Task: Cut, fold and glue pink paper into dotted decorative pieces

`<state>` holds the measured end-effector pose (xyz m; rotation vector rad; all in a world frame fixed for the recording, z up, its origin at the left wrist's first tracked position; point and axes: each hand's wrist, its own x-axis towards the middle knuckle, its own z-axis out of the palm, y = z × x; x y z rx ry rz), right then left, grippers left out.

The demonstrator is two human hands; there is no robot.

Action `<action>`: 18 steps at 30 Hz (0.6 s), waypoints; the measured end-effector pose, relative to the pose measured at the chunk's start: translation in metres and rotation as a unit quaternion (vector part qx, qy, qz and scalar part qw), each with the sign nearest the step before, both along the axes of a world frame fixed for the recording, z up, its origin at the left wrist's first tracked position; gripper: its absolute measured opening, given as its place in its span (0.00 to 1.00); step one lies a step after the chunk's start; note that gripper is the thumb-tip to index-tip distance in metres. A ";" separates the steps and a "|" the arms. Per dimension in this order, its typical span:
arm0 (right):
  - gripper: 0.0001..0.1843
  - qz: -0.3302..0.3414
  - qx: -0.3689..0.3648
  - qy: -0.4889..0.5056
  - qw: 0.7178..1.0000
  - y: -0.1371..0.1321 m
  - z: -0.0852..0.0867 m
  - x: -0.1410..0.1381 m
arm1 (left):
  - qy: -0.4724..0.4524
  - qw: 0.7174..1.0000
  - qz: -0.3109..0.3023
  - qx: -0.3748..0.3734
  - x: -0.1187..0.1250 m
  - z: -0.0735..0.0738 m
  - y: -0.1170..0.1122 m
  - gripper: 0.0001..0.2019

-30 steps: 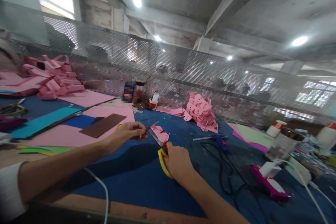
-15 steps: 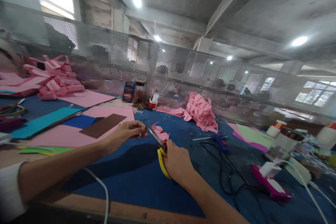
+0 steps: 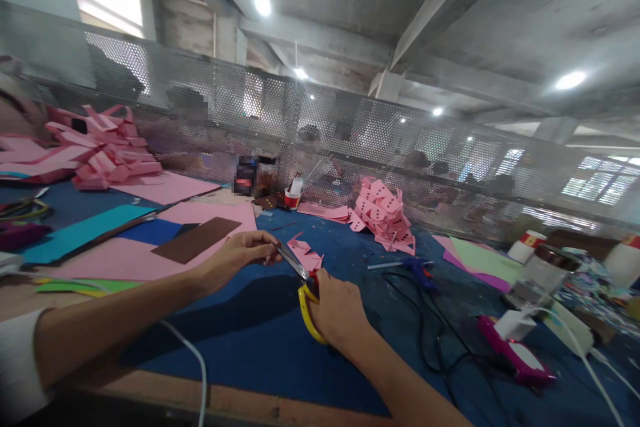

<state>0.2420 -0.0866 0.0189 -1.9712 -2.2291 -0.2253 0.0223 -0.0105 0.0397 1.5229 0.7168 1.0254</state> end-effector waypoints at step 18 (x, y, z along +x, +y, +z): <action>0.11 -0.006 0.005 -0.023 1.000 0.001 -0.003 0.001 | -0.010 1.000 -0.023 -0.008 -0.001 -0.006 0.005 0.10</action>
